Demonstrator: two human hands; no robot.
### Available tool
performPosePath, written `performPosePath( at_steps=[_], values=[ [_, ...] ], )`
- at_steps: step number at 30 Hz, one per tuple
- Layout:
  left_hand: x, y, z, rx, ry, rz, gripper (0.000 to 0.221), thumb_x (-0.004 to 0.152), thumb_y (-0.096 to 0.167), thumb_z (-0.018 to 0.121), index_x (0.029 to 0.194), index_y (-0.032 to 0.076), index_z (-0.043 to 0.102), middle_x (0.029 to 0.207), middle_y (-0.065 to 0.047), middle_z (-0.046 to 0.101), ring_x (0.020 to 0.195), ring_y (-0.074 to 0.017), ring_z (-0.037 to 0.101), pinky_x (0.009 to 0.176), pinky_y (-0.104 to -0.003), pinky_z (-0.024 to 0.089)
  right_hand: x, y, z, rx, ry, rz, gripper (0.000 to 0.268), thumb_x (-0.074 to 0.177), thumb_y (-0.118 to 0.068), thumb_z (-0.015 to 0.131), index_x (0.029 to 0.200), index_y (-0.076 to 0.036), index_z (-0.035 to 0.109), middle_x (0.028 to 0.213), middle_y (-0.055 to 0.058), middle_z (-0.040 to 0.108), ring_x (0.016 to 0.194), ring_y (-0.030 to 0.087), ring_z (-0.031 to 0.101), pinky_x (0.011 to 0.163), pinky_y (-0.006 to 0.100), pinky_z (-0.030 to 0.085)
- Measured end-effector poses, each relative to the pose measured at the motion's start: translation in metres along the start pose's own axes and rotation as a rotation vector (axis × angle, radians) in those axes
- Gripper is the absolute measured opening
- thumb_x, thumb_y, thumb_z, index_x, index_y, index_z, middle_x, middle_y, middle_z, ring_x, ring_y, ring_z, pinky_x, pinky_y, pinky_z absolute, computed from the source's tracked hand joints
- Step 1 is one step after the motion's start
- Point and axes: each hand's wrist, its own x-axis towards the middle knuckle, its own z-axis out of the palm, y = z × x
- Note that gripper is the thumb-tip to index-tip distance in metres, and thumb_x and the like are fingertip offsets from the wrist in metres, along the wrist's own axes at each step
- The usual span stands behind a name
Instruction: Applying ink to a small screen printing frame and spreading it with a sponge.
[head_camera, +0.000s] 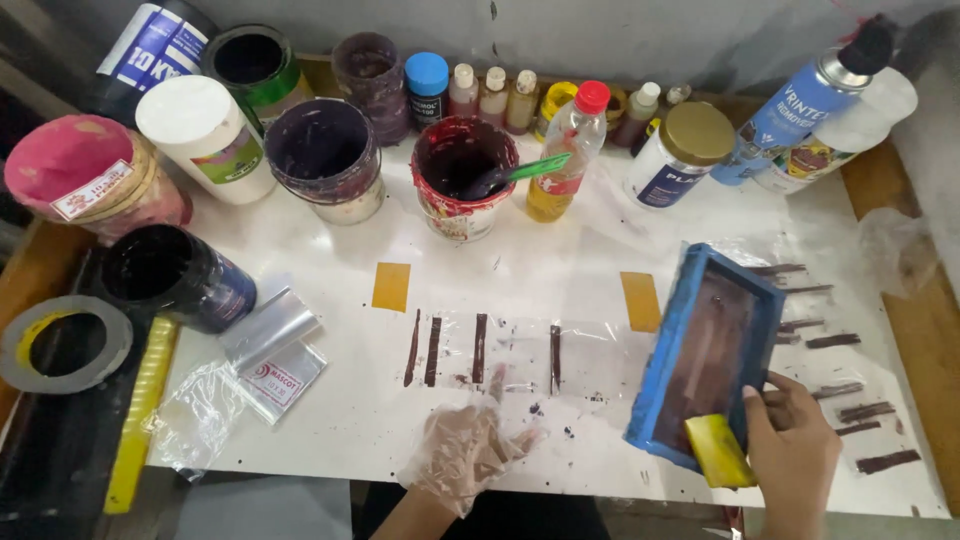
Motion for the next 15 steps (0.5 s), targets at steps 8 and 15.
performPosePath(
  at_steps=[8, 15],
  values=[
    [-0.044, 0.002, -0.059, -0.071, -0.052, 0.092, 0.104, 0.095, 0.081, 0.035, 0.168, 0.021, -0.010, 0.048, 0.008, 0.041, 0.044, -0.0057, 0.040, 0.046, -0.021, 0.041, -0.006, 0.008, -0.021, 0.012, 0.072, 0.078, 0.036, 0.103, -0.019, 0.070, 0.131, 0.003, 0.070, 0.112, 0.020, 0.074, 0.099, 0.033, 0.069, 0.092, 0.045, 0.053],
    [-0.039, 0.021, -0.045, 0.004, 0.305, 0.291, 0.083, 0.104, 0.066, 0.038, 0.166, 0.014, 0.018, 0.079, -0.003, 0.054, 0.054, -0.0072, 0.052, 0.039, -0.020, 0.042, 0.002, 0.038, -0.025, -0.141, 0.090, 0.064, 0.037, 0.107, -0.023, 0.071, 0.135, 0.001, 0.070, 0.109, 0.023, 0.076, 0.097, 0.036, 0.071, 0.091, 0.049, 0.054]
  ],
)
